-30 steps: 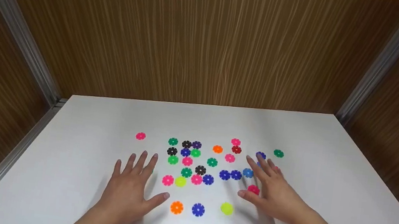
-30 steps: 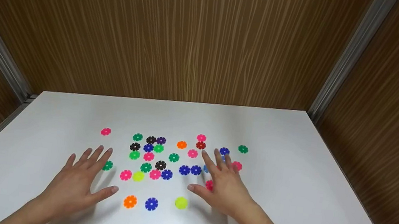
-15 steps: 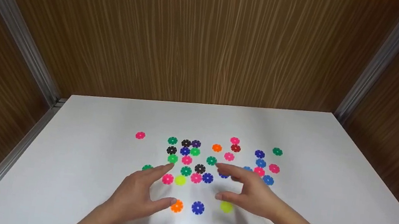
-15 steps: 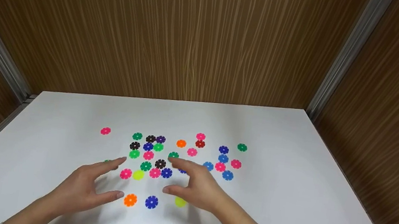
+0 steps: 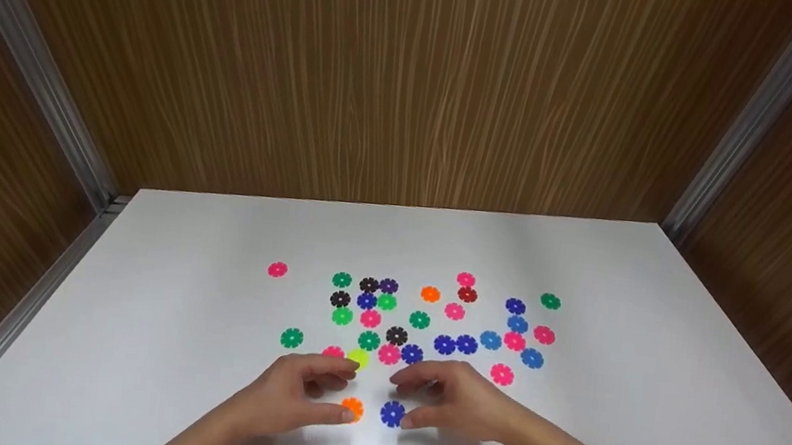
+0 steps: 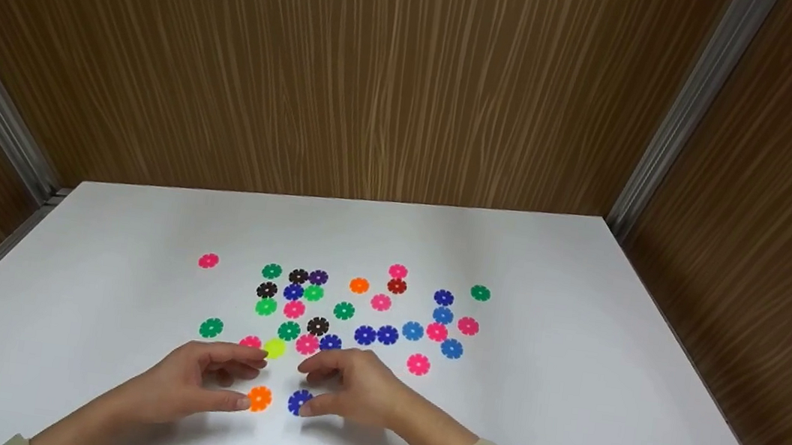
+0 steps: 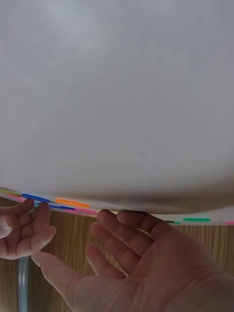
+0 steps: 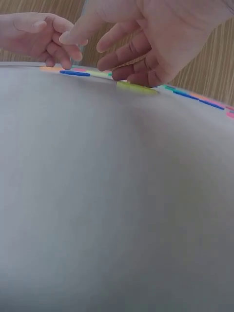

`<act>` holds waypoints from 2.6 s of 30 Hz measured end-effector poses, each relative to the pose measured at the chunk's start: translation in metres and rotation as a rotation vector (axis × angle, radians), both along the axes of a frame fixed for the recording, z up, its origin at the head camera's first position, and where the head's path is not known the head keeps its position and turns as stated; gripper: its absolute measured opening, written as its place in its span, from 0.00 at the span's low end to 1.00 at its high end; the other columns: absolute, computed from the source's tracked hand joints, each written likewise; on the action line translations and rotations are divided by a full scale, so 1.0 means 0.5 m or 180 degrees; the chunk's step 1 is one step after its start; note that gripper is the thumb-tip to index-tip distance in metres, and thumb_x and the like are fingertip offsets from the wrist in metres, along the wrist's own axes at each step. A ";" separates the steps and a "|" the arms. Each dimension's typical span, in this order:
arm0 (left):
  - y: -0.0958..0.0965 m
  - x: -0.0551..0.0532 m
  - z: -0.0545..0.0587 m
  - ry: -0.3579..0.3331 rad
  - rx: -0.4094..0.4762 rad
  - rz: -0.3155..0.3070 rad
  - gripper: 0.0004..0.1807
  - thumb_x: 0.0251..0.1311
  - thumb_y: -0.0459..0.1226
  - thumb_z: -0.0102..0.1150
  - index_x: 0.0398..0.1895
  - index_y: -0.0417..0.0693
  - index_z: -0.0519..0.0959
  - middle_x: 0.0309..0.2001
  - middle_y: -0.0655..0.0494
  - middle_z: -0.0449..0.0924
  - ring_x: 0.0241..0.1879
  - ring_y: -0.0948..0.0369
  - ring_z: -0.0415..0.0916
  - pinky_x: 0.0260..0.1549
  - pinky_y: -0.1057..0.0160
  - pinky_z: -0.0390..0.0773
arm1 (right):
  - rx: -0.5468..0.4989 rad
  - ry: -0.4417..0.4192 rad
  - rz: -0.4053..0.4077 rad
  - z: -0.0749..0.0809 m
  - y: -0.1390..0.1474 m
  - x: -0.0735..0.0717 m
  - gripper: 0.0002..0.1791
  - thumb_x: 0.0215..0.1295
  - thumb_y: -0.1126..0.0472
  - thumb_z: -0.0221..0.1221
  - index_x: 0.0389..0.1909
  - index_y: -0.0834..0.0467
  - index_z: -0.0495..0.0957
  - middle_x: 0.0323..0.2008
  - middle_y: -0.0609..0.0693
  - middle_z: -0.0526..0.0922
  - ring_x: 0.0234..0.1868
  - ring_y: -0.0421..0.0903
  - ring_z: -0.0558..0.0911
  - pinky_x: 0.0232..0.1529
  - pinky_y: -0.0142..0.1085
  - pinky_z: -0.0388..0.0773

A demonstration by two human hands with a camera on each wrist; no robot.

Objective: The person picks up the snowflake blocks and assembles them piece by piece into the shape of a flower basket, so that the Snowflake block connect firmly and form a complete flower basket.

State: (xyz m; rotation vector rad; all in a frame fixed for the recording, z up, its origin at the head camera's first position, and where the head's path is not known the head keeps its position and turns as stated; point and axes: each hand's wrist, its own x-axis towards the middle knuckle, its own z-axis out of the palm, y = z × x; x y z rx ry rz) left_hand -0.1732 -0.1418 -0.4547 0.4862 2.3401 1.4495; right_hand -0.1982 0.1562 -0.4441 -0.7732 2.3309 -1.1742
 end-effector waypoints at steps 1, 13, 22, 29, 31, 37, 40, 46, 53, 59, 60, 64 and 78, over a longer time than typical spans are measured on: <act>-0.001 -0.001 -0.003 0.0002 -0.0023 0.0002 0.31 0.59 0.47 0.79 0.66 0.54 0.83 0.58 0.61 0.86 0.58 0.56 0.81 0.65 0.47 0.78 | 0.0004 -0.0014 0.0002 -0.003 -0.001 -0.001 0.25 0.63 0.55 0.76 0.61 0.48 0.85 0.52 0.39 0.89 0.57 0.42 0.84 0.65 0.43 0.79; -0.008 -0.010 -0.032 0.0197 -0.0265 -0.0094 0.23 0.59 0.47 0.79 0.59 0.68 0.87 0.55 0.66 0.80 0.56 0.57 0.74 0.64 0.51 0.77 | -0.0060 0.0155 0.0154 -0.030 -0.010 -0.009 0.22 0.61 0.59 0.77 0.57 0.46 0.88 0.52 0.36 0.87 0.59 0.39 0.82 0.67 0.39 0.77; -0.008 -0.014 -0.041 0.0376 -0.0291 -0.0249 0.20 0.63 0.46 0.76 0.59 0.64 0.88 0.55 0.68 0.78 0.59 0.58 0.74 0.69 0.51 0.74 | 0.0205 0.0393 0.0197 -0.035 -0.011 -0.011 0.18 0.62 0.57 0.77 0.54 0.42 0.90 0.48 0.33 0.83 0.54 0.36 0.79 0.64 0.39 0.78; -0.008 -0.014 -0.041 0.0439 -0.0254 -0.0327 0.14 0.65 0.44 0.74 0.54 0.62 0.90 0.54 0.69 0.77 0.60 0.58 0.73 0.69 0.55 0.72 | 0.0264 0.0407 0.0224 -0.032 -0.014 -0.011 0.15 0.66 0.59 0.74 0.52 0.41 0.91 0.47 0.33 0.82 0.53 0.36 0.79 0.64 0.40 0.78; -0.007 -0.014 -0.041 0.0453 -0.0275 -0.0339 0.13 0.65 0.44 0.74 0.52 0.63 0.90 0.54 0.69 0.77 0.60 0.58 0.73 0.70 0.52 0.72 | 0.0278 0.0390 0.0212 -0.031 -0.014 -0.010 0.15 0.66 0.59 0.74 0.51 0.41 0.90 0.47 0.33 0.82 0.53 0.36 0.78 0.65 0.40 0.77; 0.003 -0.012 -0.039 0.0340 -0.0369 -0.0256 0.09 0.64 0.44 0.75 0.45 0.68 0.88 0.53 0.70 0.77 0.60 0.59 0.73 0.72 0.45 0.69 | 0.0196 0.0312 0.0157 -0.030 -0.016 -0.008 0.13 0.66 0.61 0.74 0.48 0.42 0.88 0.45 0.33 0.83 0.52 0.38 0.79 0.65 0.39 0.77; 0.012 -0.007 -0.035 0.0283 -0.0399 -0.0157 0.11 0.63 0.42 0.76 0.46 0.68 0.85 0.49 0.71 0.80 0.55 0.61 0.76 0.68 0.51 0.75 | 0.0095 0.0234 0.0152 -0.029 -0.014 -0.006 0.13 0.67 0.62 0.73 0.48 0.44 0.85 0.42 0.36 0.84 0.47 0.38 0.81 0.59 0.34 0.80; 0.030 0.000 -0.018 0.0160 -0.0268 -0.0025 0.13 0.65 0.37 0.74 0.50 0.62 0.86 0.39 0.65 0.84 0.40 0.59 0.78 0.45 0.69 0.81 | -0.0212 0.0152 0.0041 -0.014 -0.003 0.001 0.10 0.71 0.65 0.69 0.47 0.48 0.85 0.39 0.43 0.86 0.41 0.40 0.81 0.47 0.29 0.81; 0.067 0.006 0.014 -0.0210 0.0419 0.0320 0.16 0.69 0.35 0.69 0.59 0.54 0.88 0.42 0.56 0.88 0.36 0.56 0.83 0.35 0.70 0.81 | -0.0596 -0.0100 -0.0334 0.027 0.015 0.013 0.07 0.79 0.60 0.61 0.50 0.53 0.86 0.43 0.53 0.87 0.45 0.49 0.84 0.52 0.37 0.85; 0.101 0.002 0.037 -0.0123 0.0934 0.0648 0.18 0.71 0.36 0.68 0.62 0.52 0.87 0.43 0.52 0.88 0.37 0.54 0.89 0.42 0.65 0.86 | -0.0787 -0.0021 -0.0673 0.045 0.024 0.016 0.10 0.79 0.59 0.62 0.53 0.55 0.87 0.47 0.55 0.88 0.49 0.52 0.88 0.54 0.35 0.85; 0.106 0.002 0.039 -0.0106 0.1009 0.0659 0.18 0.71 0.35 0.67 0.62 0.51 0.86 0.44 0.51 0.88 0.37 0.54 0.89 0.44 0.64 0.86 | -0.0843 -0.0014 -0.0712 0.045 0.025 0.016 0.10 0.78 0.60 0.62 0.53 0.55 0.87 0.47 0.55 0.88 0.48 0.52 0.88 0.54 0.35 0.85; 0.123 0.005 0.041 -0.0122 0.1264 0.0616 0.20 0.72 0.33 0.66 0.65 0.44 0.84 0.45 0.49 0.88 0.39 0.53 0.89 0.48 0.63 0.87 | -0.1018 -0.0023 -0.0832 0.046 0.025 0.014 0.11 0.76 0.62 0.64 0.54 0.54 0.88 0.47 0.51 0.90 0.47 0.53 0.89 0.54 0.36 0.85; 0.132 0.001 0.014 -0.0138 0.1382 0.0572 0.26 0.65 0.33 0.74 0.66 0.41 0.82 0.50 0.48 0.88 0.43 0.55 0.84 0.46 0.66 0.86 | -0.1107 0.0125 -0.0911 0.019 0.027 0.000 0.11 0.76 0.63 0.64 0.53 0.53 0.89 0.47 0.50 0.90 0.47 0.50 0.90 0.54 0.35 0.85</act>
